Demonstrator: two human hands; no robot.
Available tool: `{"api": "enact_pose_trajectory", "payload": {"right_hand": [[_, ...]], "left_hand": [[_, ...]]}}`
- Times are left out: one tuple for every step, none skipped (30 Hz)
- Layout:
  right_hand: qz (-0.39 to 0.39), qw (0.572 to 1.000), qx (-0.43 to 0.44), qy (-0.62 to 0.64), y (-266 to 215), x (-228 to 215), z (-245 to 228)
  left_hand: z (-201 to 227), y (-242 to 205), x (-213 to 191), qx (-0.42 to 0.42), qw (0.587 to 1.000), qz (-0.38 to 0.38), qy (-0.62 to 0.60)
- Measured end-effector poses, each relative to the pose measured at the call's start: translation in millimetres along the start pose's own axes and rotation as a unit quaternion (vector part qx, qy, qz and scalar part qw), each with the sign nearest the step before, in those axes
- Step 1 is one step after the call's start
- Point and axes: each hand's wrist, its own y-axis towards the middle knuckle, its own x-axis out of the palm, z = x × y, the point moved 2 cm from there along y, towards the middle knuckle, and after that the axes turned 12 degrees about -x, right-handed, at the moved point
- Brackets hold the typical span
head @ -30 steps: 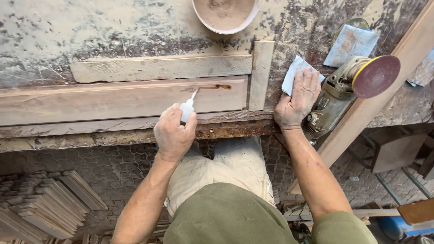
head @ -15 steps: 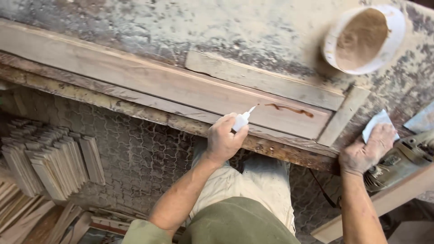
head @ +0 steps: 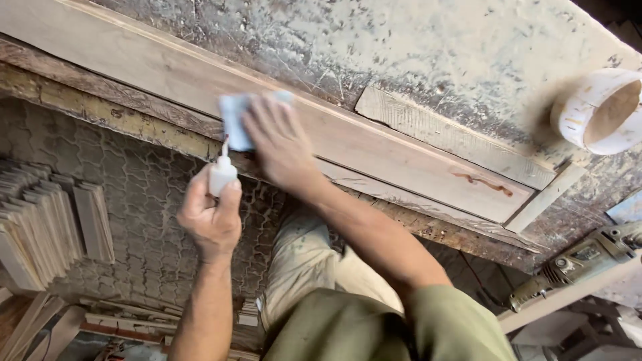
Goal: The recorder is sanding, gluing, and organizing wooden planks on a workbench in a woodworking shop.
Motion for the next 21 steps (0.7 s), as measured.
{"api": "enact_pose_trajectory", "payload": {"right_hand": [[-0.072,0.997,0.014,0.002,28,16,-8],[-0.144,0.989,0.028,0.004,55,30,-15],[-0.147,0.989,0.033,-0.002,50,31,-12],[-0.090,0.996,0.026,-0.003,45,29,-10],[-0.031,0.999,0.016,-0.004,41,28,-10],[-0.032,0.999,0.018,-0.009,40,-8,-9],[-0.032,0.973,0.203,0.106,35,-42,-3],[-0.031,0.900,0.377,0.217,28,-74,0],[-0.033,0.900,0.379,0.213,-33,-54,24],[0.000,0.964,0.262,0.048,-96,-48,38],[0.032,0.984,0.131,-0.117,-161,-47,43],[0.030,0.984,0.130,-0.121,-196,-57,50],[0.014,0.970,0.172,-0.169,-233,-66,55],[-0.001,0.953,0.213,-0.216,-270,-76,60],[-0.002,0.953,0.213,-0.216,-264,-88,58],[0.006,0.950,0.209,-0.231,-259,-101,54],[0.015,0.947,0.203,-0.248,-252,-113,53],[0.015,0.947,0.202,-0.249,-252,-111,52],[0.025,0.945,0.205,-0.254,-252,-109,52],[0.036,0.942,0.209,-0.260,-251,-108,52],[0.037,0.943,0.207,-0.259,-254,-107,53]], "left_hand": [[9,9,-5,0.034,0.999,-0.002,0.016],[20,18,-10,0.068,0.997,-0.004,0.032],[13,28,-8,0.067,0.997,-0.010,0.027],[9,37,-5,0.111,0.992,-0.015,0.058],[4,47,-3,0.156,0.983,-0.019,0.090],[-17,53,8,0.157,0.984,-0.022,0.085],[-36,57,20,0.178,0.978,-0.046,0.097],[-56,61,32,0.199,0.972,-0.069,0.109],[-58,63,44,0.197,0.972,-0.070,0.104],[-59,63,56,0.212,0.965,-0.082,0.129],[-60,64,69,0.229,0.957,-0.092,0.154],[-46,67,72,0.227,0.958,-0.093,0.150],[-33,68,73,0.223,0.959,-0.101,0.145],[-19,70,75,0.218,0.960,-0.109,0.141],[-17,71,75,0.218,0.960,-0.109,0.141],[-14,71,76,0.226,0.956,-0.094,0.164],[-11,72,77,0.235,0.951,-0.078,0.186],[-10,73,76,0.236,0.951,-0.076,0.185],[-9,73,74,0.230,0.952,-0.085,0.181],[-9,73,73,0.224,0.954,-0.094,0.178],[-8,75,72,0.225,0.954,-0.092,0.178]]}}
